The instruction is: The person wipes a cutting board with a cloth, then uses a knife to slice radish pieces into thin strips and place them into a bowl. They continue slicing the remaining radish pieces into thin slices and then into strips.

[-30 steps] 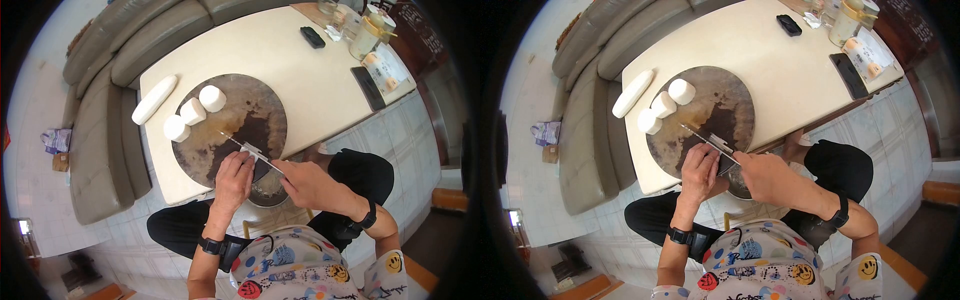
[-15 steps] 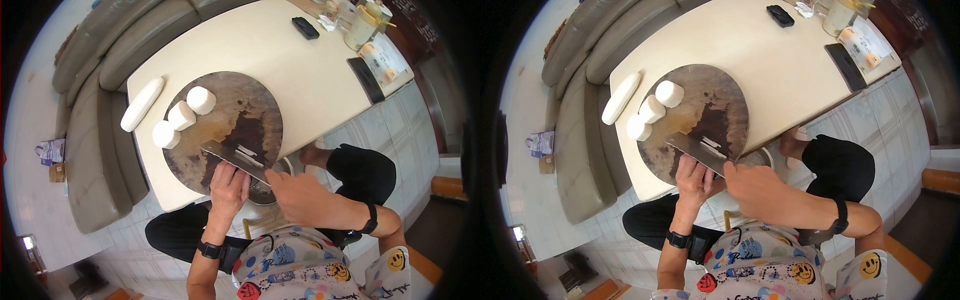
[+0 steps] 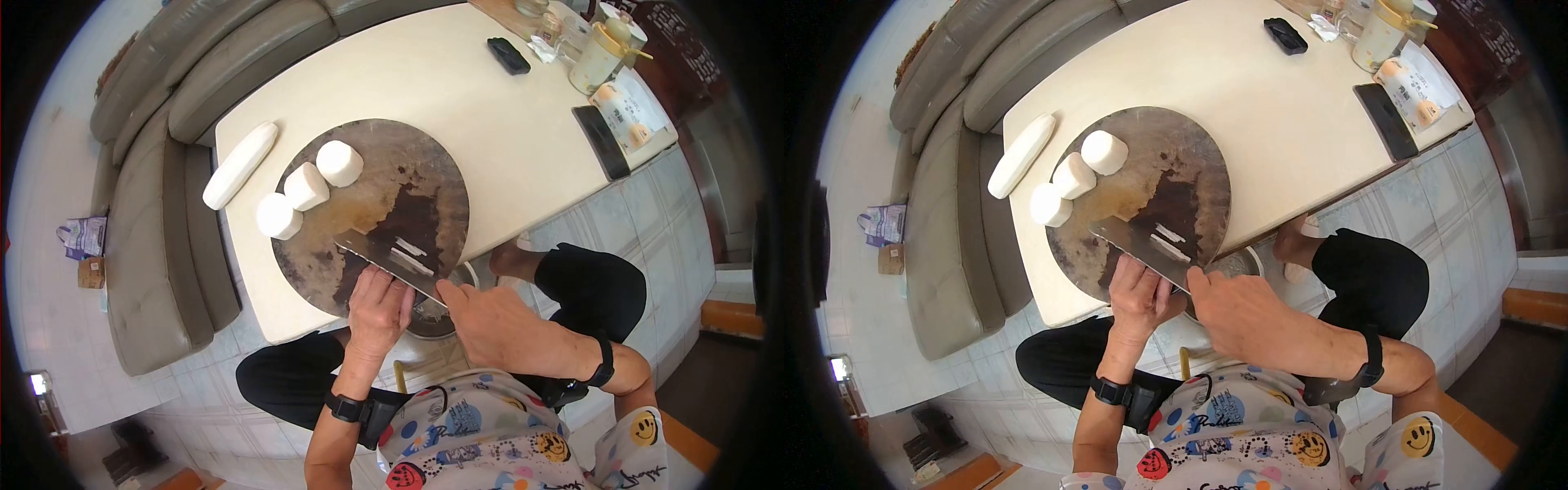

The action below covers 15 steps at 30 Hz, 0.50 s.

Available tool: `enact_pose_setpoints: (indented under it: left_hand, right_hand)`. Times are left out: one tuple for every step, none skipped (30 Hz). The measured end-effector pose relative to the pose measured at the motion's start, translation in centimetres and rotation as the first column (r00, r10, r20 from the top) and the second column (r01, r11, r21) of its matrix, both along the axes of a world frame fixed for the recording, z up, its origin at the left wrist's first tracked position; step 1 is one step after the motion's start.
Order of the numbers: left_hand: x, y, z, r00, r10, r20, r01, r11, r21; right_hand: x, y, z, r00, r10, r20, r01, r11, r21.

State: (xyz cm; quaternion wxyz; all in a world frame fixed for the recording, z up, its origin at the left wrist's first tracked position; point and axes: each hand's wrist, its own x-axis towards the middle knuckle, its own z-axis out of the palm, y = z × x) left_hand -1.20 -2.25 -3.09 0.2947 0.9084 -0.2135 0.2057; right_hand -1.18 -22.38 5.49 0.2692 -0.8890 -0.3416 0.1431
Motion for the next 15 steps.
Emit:
enact_pose_setpoints:
  left_hand:
    - [-0.1,-0.1,0.0,1.000,-0.002,-0.011,0.002,1.000,0.004]
    - [-0.1,-0.1,0.0,1.000,-0.003,-0.013,0.003,1.000,0.002]
    - [0.0,-0.2,0.1,1.000,-0.001,0.010,0.001,1.000,0.008]
    - [0.1,-0.2,0.1,0.999,0.000,0.033,-0.001,1.000,0.016]
    - [0.2,-0.2,0.1,0.999,-0.002,0.035,0.001,1.000,0.016]
    - [0.3,-0.3,0.1,0.999,-0.004,0.050,0.003,1.000,0.003]
    - [0.2,-0.3,0.0,0.998,-0.003,0.065,0.004,1.000,-0.010]
    - [0.2,-0.2,0.0,0.998,0.000,0.068,0.001,1.000,-0.011]
    - [0.1,-0.2,-0.1,0.998,0.000,0.059,0.001,1.000,-0.020]
    - [0.1,-0.2,-0.2,0.999,0.002,0.050,0.000,1.000,-0.029]
    - [0.1,-0.1,-0.1,0.999,0.007,0.051,-0.005,1.000,-0.030]
    - [0.1,0.0,0.0,0.999,-0.008,0.040,0.009,1.000,-0.024]
    - [0.1,0.0,0.1,0.999,-0.025,0.029,0.025,1.000,-0.018]
    - [0.1,0.0,0.0,0.999,-0.023,0.031,0.024,0.999,-0.021]
    - [0.0,0.1,-0.2,0.999,-0.016,0.038,0.017,1.000,-0.016]
  right_hand:
    - [0.0,0.1,0.0,1.000,-0.001,-0.002,0.001,1.000,-0.002]
    - [0.1,0.4,-0.1,1.000,0.000,-0.018,0.000,1.000,0.000]
    - [0.2,0.6,-0.2,1.000,-0.002,-0.029,0.002,1.000,0.002]
    - [0.4,0.8,-0.5,1.000,-0.005,-0.027,0.005,1.000,0.000]
    - [0.5,1.0,-1.1,1.000,-0.017,-0.008,0.017,1.000,0.005]
    - [0.5,1.1,-1.5,1.000,-0.027,0.011,0.027,1.000,0.011]
    - [0.4,1.1,-1.5,1.000,-0.025,0.014,0.024,1.000,0.011]
    - [0.3,0.9,-1.6,0.999,-0.034,0.025,0.033,0.999,0.037]
    - [0.3,0.7,-1.6,0.998,-0.042,0.038,0.040,0.997,0.063]
    - [0.2,0.6,-1.2,0.998,-0.035,0.043,0.033,0.998,0.061]
    - [-0.1,0.5,-0.5,1.000,-0.027,0.010,0.027,0.999,0.028]
    - [-0.3,0.4,-0.1,1.000,-0.022,-0.022,0.022,1.000,-0.006]
    - [-0.4,0.4,-0.1,1.000,-0.020,-0.020,0.020,1.000,-0.009]
    - [-0.4,0.3,-0.1,1.000,-0.016,-0.009,0.016,1.000,-0.024]
    - [-0.5,0.4,-0.1,1.000,-0.012,0.000,0.012,0.999,-0.040]
